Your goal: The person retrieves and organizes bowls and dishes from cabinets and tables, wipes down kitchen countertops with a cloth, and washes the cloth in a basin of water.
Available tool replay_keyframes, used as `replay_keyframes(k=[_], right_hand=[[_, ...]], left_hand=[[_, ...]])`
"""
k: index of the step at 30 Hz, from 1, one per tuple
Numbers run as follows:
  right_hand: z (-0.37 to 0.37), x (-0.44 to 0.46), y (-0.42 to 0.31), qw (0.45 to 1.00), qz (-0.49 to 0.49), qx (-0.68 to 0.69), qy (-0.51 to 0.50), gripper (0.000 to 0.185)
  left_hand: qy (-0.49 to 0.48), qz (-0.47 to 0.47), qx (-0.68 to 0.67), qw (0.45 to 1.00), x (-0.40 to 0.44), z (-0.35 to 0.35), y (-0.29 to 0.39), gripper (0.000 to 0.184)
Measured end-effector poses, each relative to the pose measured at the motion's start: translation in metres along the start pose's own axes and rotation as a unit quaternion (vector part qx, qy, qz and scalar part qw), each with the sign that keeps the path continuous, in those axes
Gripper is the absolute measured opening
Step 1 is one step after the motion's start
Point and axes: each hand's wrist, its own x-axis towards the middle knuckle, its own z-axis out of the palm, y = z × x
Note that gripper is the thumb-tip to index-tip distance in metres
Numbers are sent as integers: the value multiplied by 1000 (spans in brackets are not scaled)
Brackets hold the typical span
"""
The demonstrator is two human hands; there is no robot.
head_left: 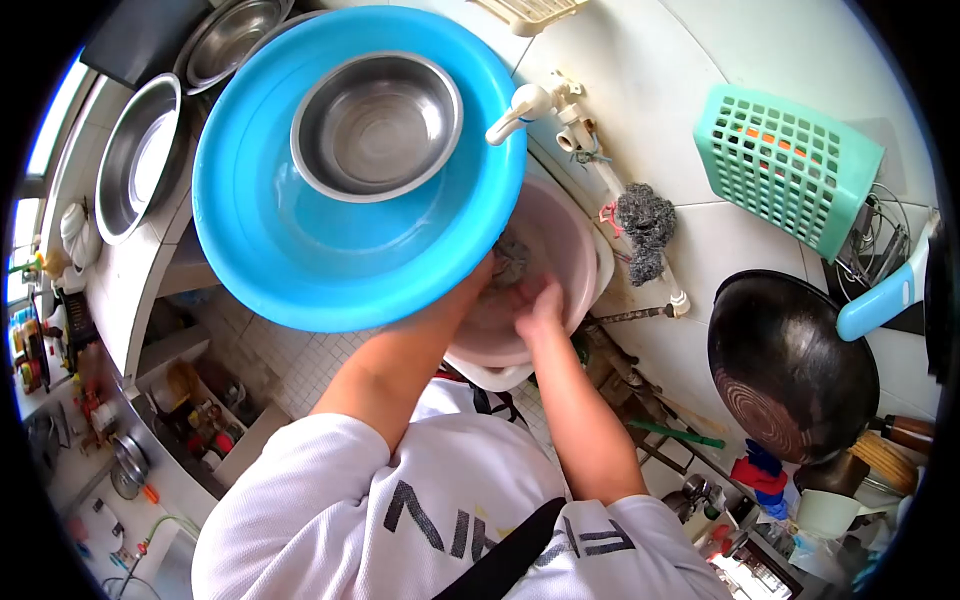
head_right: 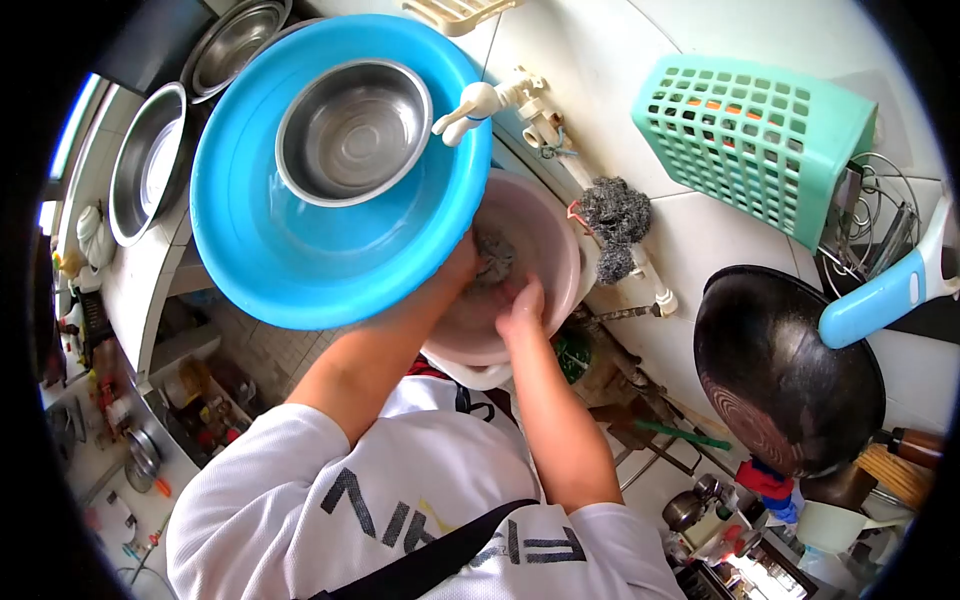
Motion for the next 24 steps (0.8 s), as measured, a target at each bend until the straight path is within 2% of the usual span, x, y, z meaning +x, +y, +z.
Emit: replay_keyframes(k=[1,2,4,5,6,8,9,12,14,15,17,18,19,20,21,22,24], right_hand=[[5,-7,-1,999,37,-12,7,56],[4,-4,-3,997,43,-8,-66,58],[8,15,-7,975,57,-3,-213,63],[10,26,-12,971,50,11,-232,66],[3,46,-14,960,66,66,-263,66],[-15,81,-15,928,94,170,-319,66],[3,35,-20,969,32,127,-209,59],[5,52,-11,960,38,59,-271,53],[-5,39,-7,973,-26,-101,-204,48],[-11,34,-5,967,-57,-180,-169,46],[-20,24,6,974,-146,-168,-47,48],[-9,6,6,969,-192,-157,14,49],[3,-14,3,986,-77,-147,28,49],[22,-50,-2,989,40,-137,44,49],[8,-5,14,987,92,-121,57,51],[8,4,14,993,90,-77,-16,52],[10,18,10,983,89,13,-162,54]], left_hand=[[-7,-3,-11,1000,-2,5,6,38],[-40,-20,-34,998,-5,7,14,38],[-213,-40,-122,969,-5,-2,30,41],[-259,-51,-128,956,-7,-7,40,42],[-305,-63,-133,941,-7,-14,53,43],[-322,-89,-80,939,-16,-32,86,43],[-331,-68,-72,938,-14,-26,83,38],[-319,-39,52,946,8,-48,81,32],[-164,-64,-97,980,17,-54,53,29],[-104,-50,-122,986,18,-57,45,28],[-12,11,-118,993,15,-69,37,27],[-9,42,-76,996,13,-57,31,27],[-4,73,-34,997,11,-45,24,28],[-33,83,24,996,-1,6,-2,29],[-62,91,83,991,-9,32,-16,31],[-131,45,11,990,-9,29,-10,33],[-261,-48,-131,955,-8,4,18,38]])
